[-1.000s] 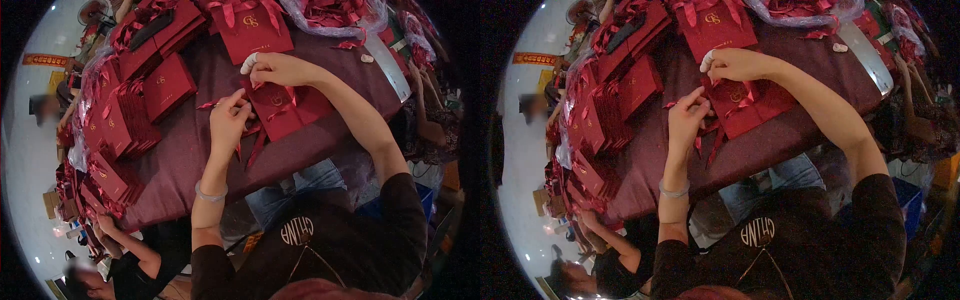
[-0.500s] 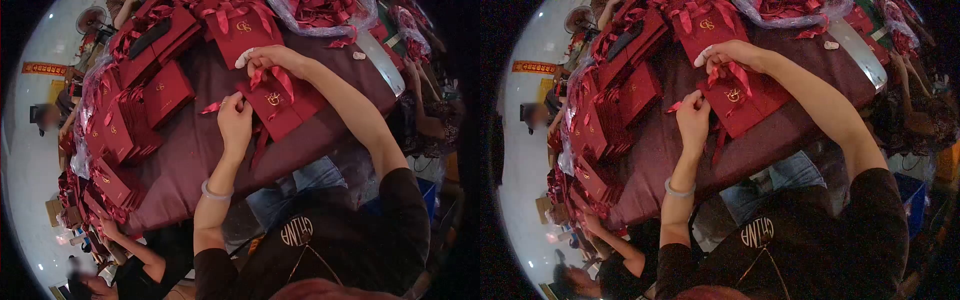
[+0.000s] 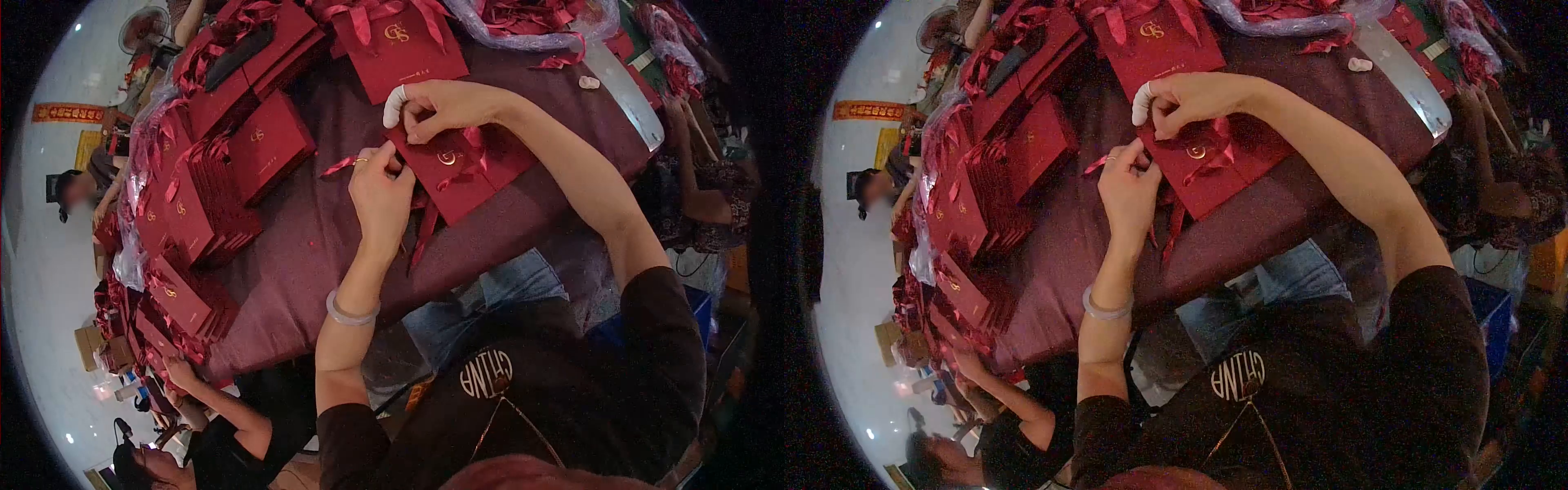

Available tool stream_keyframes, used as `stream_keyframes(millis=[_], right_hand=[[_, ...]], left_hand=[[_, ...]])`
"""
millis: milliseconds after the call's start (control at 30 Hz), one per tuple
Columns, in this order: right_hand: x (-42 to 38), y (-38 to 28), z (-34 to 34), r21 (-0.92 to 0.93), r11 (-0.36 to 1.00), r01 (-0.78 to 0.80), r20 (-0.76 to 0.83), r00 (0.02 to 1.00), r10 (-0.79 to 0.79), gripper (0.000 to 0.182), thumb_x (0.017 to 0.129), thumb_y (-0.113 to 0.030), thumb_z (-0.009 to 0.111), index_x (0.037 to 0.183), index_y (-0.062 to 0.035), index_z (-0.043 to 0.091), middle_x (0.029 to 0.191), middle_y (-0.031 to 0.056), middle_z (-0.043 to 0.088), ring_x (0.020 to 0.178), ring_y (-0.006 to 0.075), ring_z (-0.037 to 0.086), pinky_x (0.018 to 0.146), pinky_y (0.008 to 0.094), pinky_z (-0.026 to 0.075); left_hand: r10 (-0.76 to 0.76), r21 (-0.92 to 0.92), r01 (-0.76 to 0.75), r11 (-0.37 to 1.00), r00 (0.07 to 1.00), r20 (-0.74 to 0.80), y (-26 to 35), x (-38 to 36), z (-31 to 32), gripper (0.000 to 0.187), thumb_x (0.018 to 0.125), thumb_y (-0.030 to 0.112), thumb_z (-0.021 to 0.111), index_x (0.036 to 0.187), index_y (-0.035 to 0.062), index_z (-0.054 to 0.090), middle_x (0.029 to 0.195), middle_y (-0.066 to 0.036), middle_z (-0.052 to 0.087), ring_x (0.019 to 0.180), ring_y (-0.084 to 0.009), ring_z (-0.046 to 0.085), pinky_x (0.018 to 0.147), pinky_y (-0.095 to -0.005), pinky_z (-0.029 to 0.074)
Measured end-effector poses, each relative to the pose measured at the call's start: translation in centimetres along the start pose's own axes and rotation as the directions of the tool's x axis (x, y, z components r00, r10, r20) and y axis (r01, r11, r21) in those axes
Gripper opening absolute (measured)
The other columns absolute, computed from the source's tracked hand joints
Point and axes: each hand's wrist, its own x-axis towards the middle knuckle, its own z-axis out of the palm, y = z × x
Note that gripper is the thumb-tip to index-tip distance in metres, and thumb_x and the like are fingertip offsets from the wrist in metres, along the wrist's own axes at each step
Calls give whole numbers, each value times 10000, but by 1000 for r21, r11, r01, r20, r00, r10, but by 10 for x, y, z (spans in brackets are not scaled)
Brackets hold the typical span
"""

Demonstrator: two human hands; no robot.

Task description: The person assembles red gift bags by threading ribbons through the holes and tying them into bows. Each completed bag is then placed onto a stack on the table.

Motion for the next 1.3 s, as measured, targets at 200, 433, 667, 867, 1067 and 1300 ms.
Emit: stream_keyframes(millis=[200, 433, 667, 867, 1067, 1300], right_hand=[[-1, -3, 6, -28, 998, -56, -84, 995, 54, 383, 755, -57, 602, 1096, 21, 445, 752, 31, 563, 714, 81, 512, 658, 213, 410], [2, 4, 13, -149, 988, 37, -86, 995, -51, 374, 773, -88, 606, 1100, 4, 448, 772, 17, 554, 741, 87, 503, 678, 227, 400], [-1, 1, 12, -193, 979, 62, 29, 998, -57, 335, 797, -131, 624, 1074, -18, 473, 833, 35, 564, 775, 102, 513, 710, 246, 408], [5, 11, -2, 55, 997, 62, -159, 986, -52, 418, 945, -391, 367, 1007, -6, 515, 782, 57, 568, 699, 116, 504, 680, 241, 421], [6, 9, 1, 73, 997, 23, -150, 989, -12, 509, 946, -442, 311, 953, 11, 544, 721, 34, 567, 660, 108, 494, 656, 229, 415], [3, 6, 10, -138, 990, 34, -145, 988, -54, 356, 910, -373, 468, 970, -30, 545, 706, -1, 542, 650, 88, 467, 634, 222, 392]], left_hand=[[-22, -30, 22, 999, 1000, 2, 2, 1, -2, 254, 692, 57, 643, 943, 23, 618, 704, -62, 498, 612, -147, 485, 593, -265, 414], [31, 11, -30, 999, 999, -22, -10, 1, 0, 167, 648, 16, 647, 805, -22, 604, 671, -63, 496, 600, -151, 483, 576, -264, 403], [93, 45, -91, 995, 995, -43, -10, 0, -2, 140, 635, -20, 608, 773, -31, 592, 689, -87, 529, 625, -193, 531, 584, -280, 419], [27, 121, -32, 992, 999, 47, -7, 3, -8, 117, 623, 27, 636, 709, -23, 575, 693, -124, 555, 647, -252, 548, 582, -332, 429], [-168, 195, 110, 975, 934, 314, -10, 8, -53, 209, 672, 161, 738, 742, -11, 643, 538, -21, 518, 491, -70, 449, 463, -245, 344], [-391, 122, 372, 920, 882, 264, -21, 15, -108, 141, 741, 110, 694, 728, 2, 605, 530, 30, 474, 476, -55, 429, 453, -214, 314]])
